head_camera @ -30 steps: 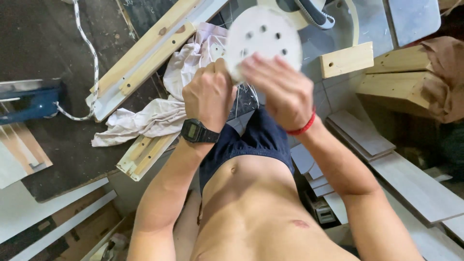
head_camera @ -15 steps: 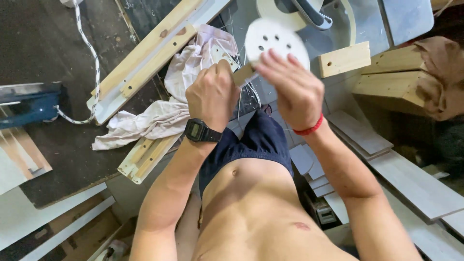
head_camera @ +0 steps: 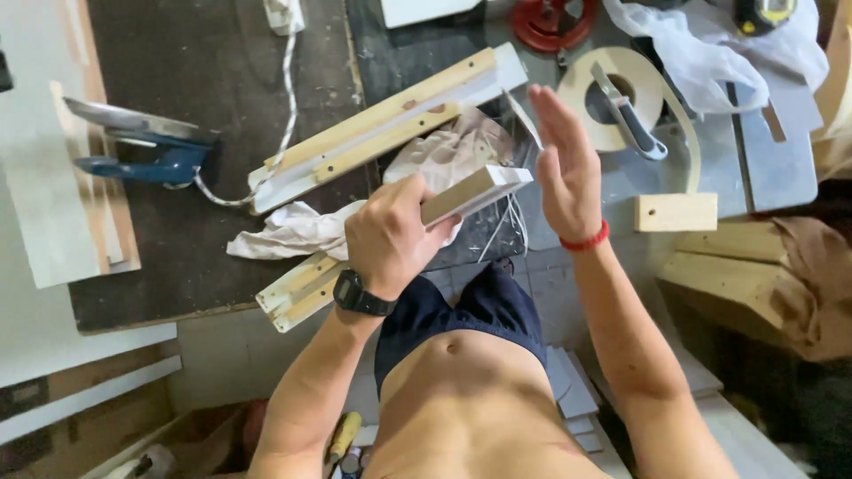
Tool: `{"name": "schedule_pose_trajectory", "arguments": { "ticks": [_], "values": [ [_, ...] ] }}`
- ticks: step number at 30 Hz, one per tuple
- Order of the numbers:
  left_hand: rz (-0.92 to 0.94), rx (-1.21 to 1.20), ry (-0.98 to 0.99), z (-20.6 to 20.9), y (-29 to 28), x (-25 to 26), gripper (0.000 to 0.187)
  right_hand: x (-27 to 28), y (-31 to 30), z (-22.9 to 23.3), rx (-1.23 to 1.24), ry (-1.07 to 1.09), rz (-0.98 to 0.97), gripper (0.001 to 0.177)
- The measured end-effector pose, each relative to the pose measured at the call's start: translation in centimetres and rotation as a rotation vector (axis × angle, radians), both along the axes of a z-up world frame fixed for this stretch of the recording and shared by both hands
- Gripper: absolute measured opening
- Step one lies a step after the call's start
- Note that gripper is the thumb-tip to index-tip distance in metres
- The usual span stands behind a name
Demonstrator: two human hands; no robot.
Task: Trimming the excess laminate from the edges of a board using a utility knife and sanding the edges smooth.
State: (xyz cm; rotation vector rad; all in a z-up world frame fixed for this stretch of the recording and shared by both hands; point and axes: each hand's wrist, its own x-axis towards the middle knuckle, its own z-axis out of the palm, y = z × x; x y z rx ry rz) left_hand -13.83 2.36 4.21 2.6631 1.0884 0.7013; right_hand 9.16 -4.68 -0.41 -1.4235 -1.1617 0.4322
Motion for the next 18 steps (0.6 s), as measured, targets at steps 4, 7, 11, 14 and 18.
{"name": "schedule_pose_trajectory", "arguments": {
  "ticks": [4,7,11,14,18],
  "values": [
    [0.103,-0.047,-0.154,0.4,-0.5,-3.0,0.043,-7.0,0.9,4.1,0.247,-0.304,0.327,0.062],
    [0.135,-0.053,-0.235,-2.5,-0.7,-5.1,0.046,-9.3,2.1,5.1,0.286,-0.485,0.476,0.039],
    [0.096,-0.04,-0.479,-0.5,-1.3,-7.8,0.04,-12.4,3.5,10.1,0.336,-0.704,0.699,0.028],
    [-0.142,-0.098,-0.426,-0.9,-0.5,-11.3,0.013,-15.5,2.2,14.3,0.237,-1.026,0.774,0.016],
    [-0.208,-0.074,-0.545,2.8,0.5,-13.9,0.022,-14.4,-1.9,14.9,0.246,-0.887,0.919,0.061]
  ]
}}
